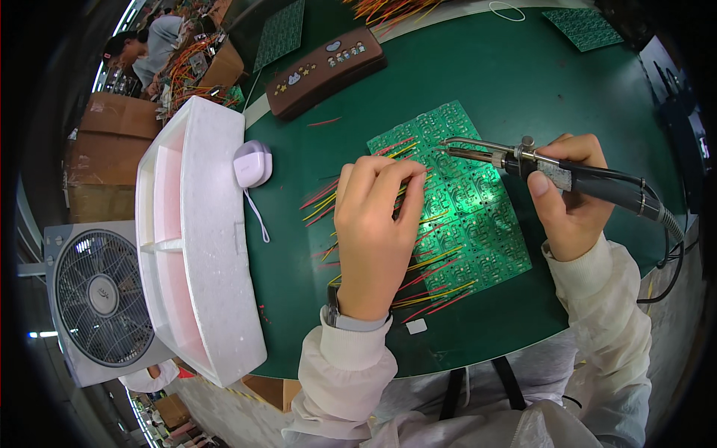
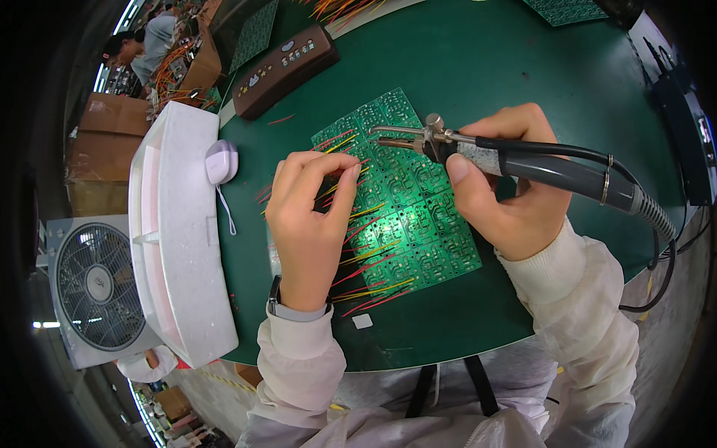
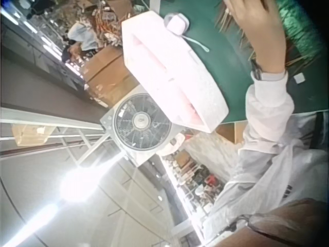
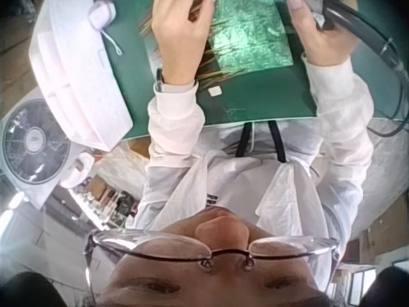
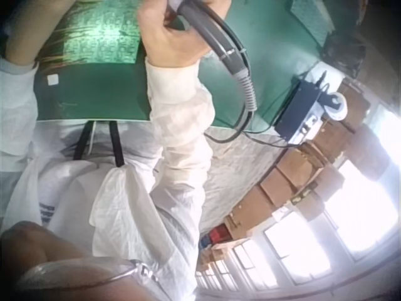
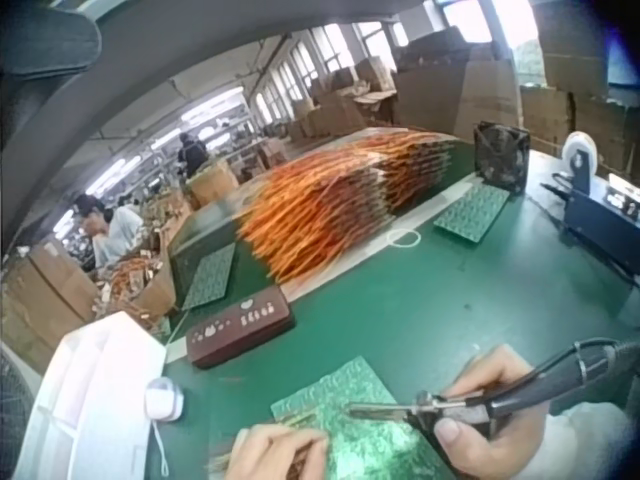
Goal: The person solders multiple wires onto a green printed circuit board using a handheld soldering iron.
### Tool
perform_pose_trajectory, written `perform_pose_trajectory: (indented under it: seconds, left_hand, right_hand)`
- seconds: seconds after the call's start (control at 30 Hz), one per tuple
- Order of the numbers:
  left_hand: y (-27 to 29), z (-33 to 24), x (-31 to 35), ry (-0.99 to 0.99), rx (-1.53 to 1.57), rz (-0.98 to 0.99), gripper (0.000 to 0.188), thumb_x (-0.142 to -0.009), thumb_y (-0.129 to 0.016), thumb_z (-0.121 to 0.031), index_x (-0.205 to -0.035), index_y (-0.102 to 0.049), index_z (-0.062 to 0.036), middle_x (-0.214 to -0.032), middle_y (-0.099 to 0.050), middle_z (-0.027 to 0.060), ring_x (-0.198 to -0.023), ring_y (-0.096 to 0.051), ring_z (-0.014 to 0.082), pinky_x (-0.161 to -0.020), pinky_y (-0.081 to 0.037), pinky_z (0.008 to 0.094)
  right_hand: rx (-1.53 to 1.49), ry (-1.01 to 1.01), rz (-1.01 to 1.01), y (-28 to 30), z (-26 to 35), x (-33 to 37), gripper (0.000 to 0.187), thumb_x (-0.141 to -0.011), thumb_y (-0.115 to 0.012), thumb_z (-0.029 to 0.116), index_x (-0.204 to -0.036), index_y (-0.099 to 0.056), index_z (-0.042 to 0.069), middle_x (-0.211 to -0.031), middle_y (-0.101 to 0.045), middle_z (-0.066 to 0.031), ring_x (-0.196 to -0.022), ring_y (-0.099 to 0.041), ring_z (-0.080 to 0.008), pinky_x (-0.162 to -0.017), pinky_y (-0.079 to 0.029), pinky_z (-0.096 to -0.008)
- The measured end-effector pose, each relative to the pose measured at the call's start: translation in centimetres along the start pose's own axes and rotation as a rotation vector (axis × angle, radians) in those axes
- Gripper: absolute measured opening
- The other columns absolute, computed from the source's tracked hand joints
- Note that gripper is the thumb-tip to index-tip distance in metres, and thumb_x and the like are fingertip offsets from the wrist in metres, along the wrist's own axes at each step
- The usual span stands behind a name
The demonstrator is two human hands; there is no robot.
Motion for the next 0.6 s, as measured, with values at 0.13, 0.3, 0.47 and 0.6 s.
perform_pose_trajectory:
  seconds: [0.13, 0.3, 0.47, 0.6]
  left_hand:
    - [-0.2, 0.5, 0.0, 0.032, 0.021, 0.002, 0.008, -0.067, -0.063, 0.0, -0.074, -0.059, -0.0024, -0.073, -0.054, 0.0062, -0.068, -0.051, 0.0194, -0.06, -0.04, 0.0275]
    - [-0.4, 0.5, -0.1, 0.023, 0.013, 0.018, 0.008, -0.067, -0.063, -0.001, -0.074, -0.059, -0.0028, -0.073, -0.054, 0.0062, -0.069, -0.05, 0.0192, -0.061, -0.04, 0.0267]
    - [-0.3, 1.1, -0.1, 0.05, 0.036, 0.027, 0.008, -0.067, -0.063, -0.001, -0.075, -0.059, -0.0024, -0.074, -0.054, 0.0063, -0.07, -0.051, 0.0186, -0.062, -0.041, 0.0262]
    - [-0.7, 1.4, 0.0, 0.078, 0.074, 0.046, 0.008, -0.068, -0.062, -0.001, -0.075, -0.059, -0.0014, -0.076, -0.054, 0.0064, -0.072, -0.052, 0.0174, -0.063, -0.041, 0.0257]
  right_hand:
    - [0.007, 0.056, 0.015, 0.1, 0.1, -0.1, 0.02, -0.069, -0.061, 0.005, -0.082, -0.046, -0.001, -0.066, -0.05, -0.0021, -0.054, -0.043, -0.0048, -0.049, -0.034, -0.0175]
    - [-0.029, 0.013, 0.026, 0.0, 0.0, 0.0, 0.02, -0.069, -0.061, 0.005, -0.081, -0.046, -0.001, -0.065, -0.049, -0.0016, -0.054, -0.042, -0.0043, -0.049, -0.034, -0.0172]
    - [-0.041, -0.026, 0.031, -0.2, 0.0, 0.1, 0.02, -0.069, -0.061, 0.006, -0.081, -0.046, -0.001, -0.064, -0.049, -0.0009, -0.053, -0.042, -0.0038, -0.048, -0.034, -0.0174]
    - [-0.01, -0.007, 0.023, -0.2, -0.2, 0.0, 0.02, -0.068, -0.062, 0.006, -0.079, -0.046, -0.001, -0.062, -0.049, -0.0007, -0.052, -0.042, -0.0037, -0.047, -0.034, -0.0175]
Point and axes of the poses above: each hand's wrist, its own x-axis away from the middle knuckle, its own y-axis out of the back of the hand, z = x × y, the point moved 8 cm from there along -x, towards the middle knuckle
